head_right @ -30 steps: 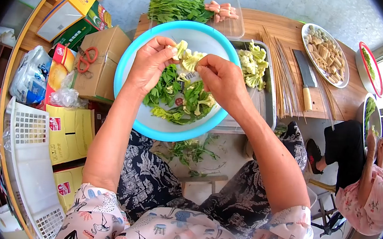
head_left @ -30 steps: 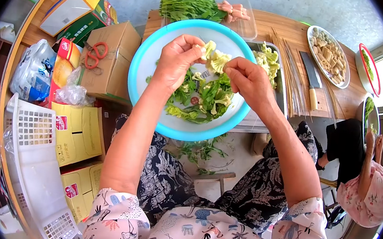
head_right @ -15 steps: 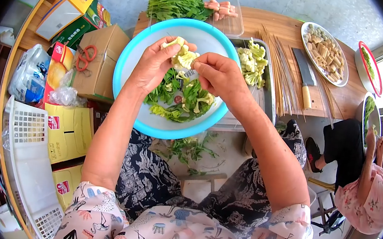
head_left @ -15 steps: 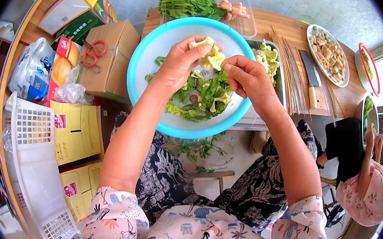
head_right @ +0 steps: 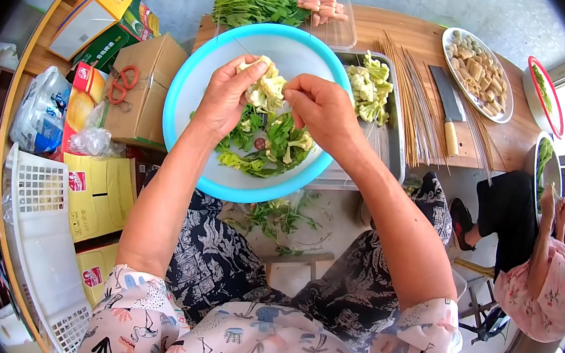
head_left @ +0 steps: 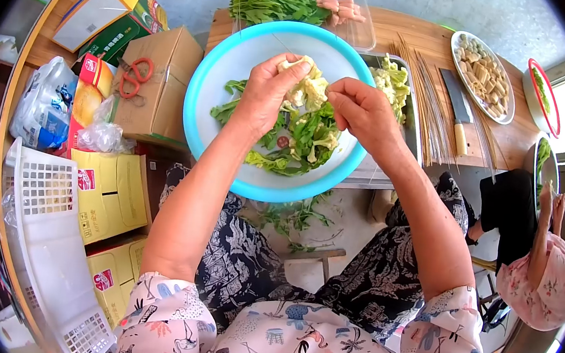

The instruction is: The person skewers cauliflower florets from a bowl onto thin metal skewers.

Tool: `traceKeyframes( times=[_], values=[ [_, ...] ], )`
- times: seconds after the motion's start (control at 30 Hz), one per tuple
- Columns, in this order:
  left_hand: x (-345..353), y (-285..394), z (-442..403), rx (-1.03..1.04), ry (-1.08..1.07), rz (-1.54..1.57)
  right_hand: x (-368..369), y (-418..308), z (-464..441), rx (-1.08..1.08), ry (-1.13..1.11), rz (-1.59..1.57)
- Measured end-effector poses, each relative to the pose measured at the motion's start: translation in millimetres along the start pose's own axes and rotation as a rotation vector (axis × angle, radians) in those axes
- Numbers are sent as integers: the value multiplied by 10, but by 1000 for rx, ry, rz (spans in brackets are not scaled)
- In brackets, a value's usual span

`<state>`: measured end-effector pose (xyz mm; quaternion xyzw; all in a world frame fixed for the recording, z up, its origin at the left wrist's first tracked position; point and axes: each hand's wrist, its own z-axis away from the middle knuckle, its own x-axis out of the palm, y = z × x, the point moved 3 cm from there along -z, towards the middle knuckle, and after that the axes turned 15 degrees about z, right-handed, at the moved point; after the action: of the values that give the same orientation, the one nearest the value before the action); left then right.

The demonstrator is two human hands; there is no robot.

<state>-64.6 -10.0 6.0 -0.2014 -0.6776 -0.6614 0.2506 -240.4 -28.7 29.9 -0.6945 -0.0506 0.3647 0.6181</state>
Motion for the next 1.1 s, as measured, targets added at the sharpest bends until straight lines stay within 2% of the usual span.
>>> traceKeyframes(
  times=[0.1, 0.23, 0.33, 0.4, 0.43, 0.5, 0.53, 0.67, 0.77, 0.93, 1.03, 1.1],
  values=[
    [39, 13, -7, -40, -14, -16, -42, -12, -31, 4, -10, 22],
    [-50, 86, -50, -34, 23, -30, -171, 69, -82, 30, 92, 20],
    [-219, 27, -88, -90, 61, -179, -280, 105, -86, 27, 132, -49],
    [-274, -110, -108, -147, 38, -499, -321, 116, -77, 35, 148, -61],
    [-268, -178, -103, -152, 34, -500, -326, 108, -76, 26, 158, -60],
    [-151, -377, -66, -82, -152, -964, -319, 94, -69, 23, 171, -59],
    [-72, -491, -34, 122, -274, -1079, -306, 80, -68, 17, 172, -54],
    [68, -879, 162, 92, -546, -1409, -300, 45, -53, -1, 161, -43],
    [73, -991, 218, 68, -600, -1541, -323, 35, -35, -7, 159, -30],
    [25, -1069, 233, 96, -587, -1574, -346, 23, -6, -24, 179, -18],
    [39, -966, 192, 3, -510, -1530, -359, 41, -8, -9, 178, -14],
    [-17, -721, 39, -43, -270, -1116, -380, 56, -17, -16, 186, -13]
  ],
)
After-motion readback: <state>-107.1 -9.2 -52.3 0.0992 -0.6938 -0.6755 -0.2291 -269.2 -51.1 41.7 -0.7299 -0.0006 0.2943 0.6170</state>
